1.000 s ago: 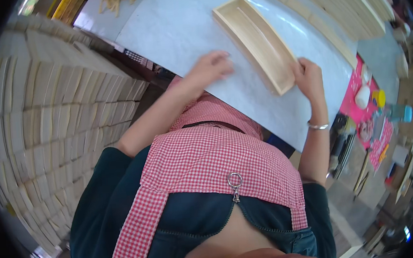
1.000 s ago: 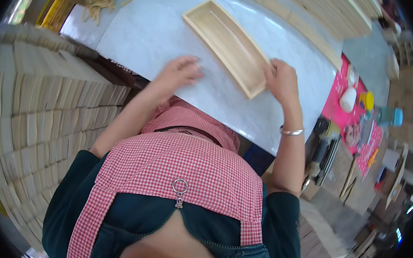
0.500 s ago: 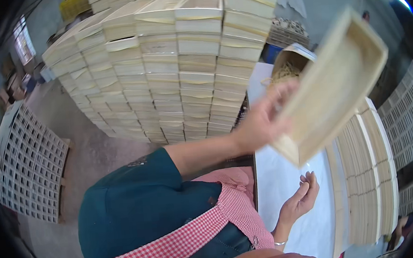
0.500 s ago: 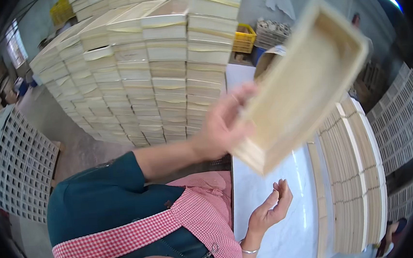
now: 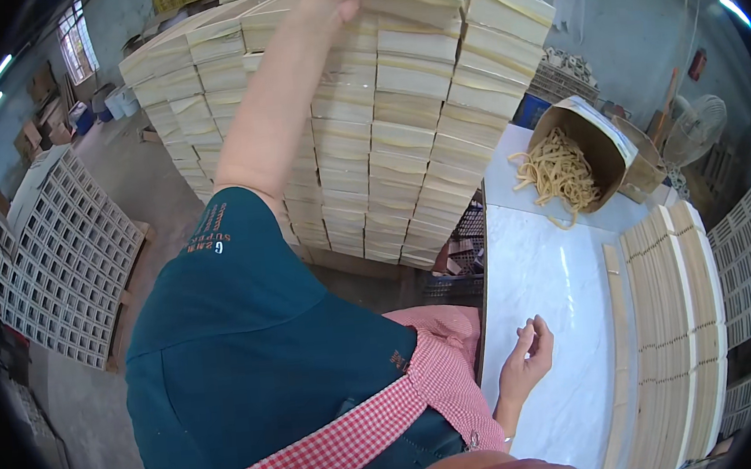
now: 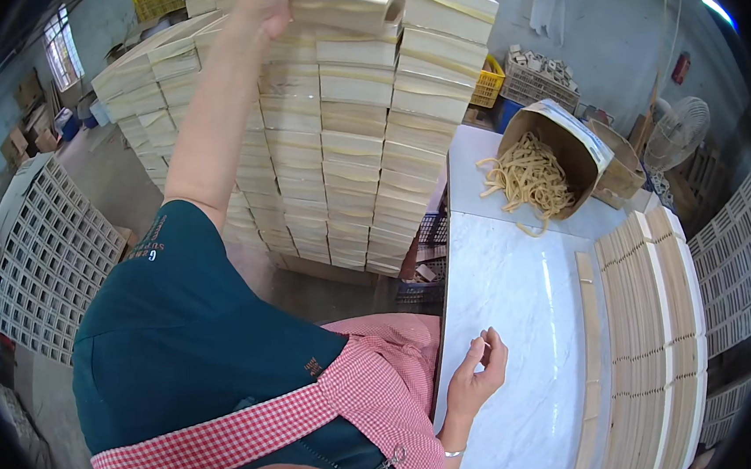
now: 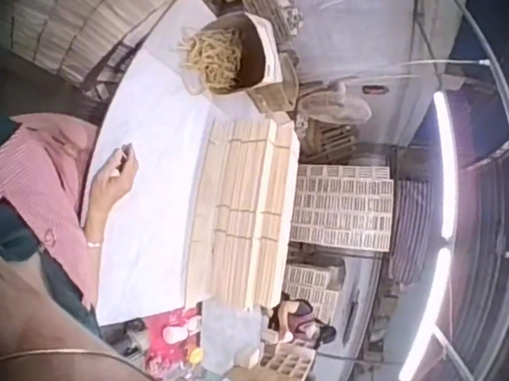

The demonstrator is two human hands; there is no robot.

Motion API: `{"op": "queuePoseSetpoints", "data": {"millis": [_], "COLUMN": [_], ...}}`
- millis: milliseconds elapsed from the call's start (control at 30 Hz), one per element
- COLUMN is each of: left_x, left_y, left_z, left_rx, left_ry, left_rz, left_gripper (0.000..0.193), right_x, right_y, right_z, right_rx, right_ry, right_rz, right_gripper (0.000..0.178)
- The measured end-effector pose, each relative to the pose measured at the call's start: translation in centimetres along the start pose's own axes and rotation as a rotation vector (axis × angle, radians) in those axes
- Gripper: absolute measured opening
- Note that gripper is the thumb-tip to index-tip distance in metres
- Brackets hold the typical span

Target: Assembling wooden boxes by applying glue to the edges and using a pneumatic nail gun to secure them.

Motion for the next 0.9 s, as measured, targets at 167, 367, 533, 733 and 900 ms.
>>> {"op": "queuePoseSetpoints", "data": {"millis": [167, 367, 533, 733, 900], "left_x": [6.2, 8.8, 8.4, 9.4, 13.4], "left_y": [4.9, 9.5, 9.0, 7.7, 8.7], "left_z": [-0.6, -2.3, -2.1, -0.8, 9.1], "left_rx": [-0.042, 0.120, 0.082, -0.001, 0.268], "left_ry": [-0.444, -1.199, -1.386, -1.366, -1.268], "left_rz": [0.086, 0.345, 0.219, 0.264, 0.759], "left_gripper": [0.050, 0.055, 0.057, 0.050, 0.049], "right_x": [0.4, 0.9, 1.1, 1.2, 1.5], "right_y": [-0.1, 0.3, 0.7, 1.2, 0.2], "right_z": [-0.9, -1.4, -0.7, -1.9, -3.4], "right_rx": [0.039, 0.098, 0.128, 0.164, 0.045], "right_ry": [0.034, -0.005, -0.003, 0.001, 0.108], "right_rz": [0.041, 0.143, 0.197, 0.174, 0.108], "right_gripper": [0.027, 0.028, 0.029, 0.029, 0.033]}}
Point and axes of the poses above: each hand's wrist, its own y-axis away from the middle knuckle, its own x-axis out of the palm, z = x × y, the point moved 2 cm from there along -y, towards the middle knuckle, and after that the axes turned 13 degrees about z, right-handed, at the moved point
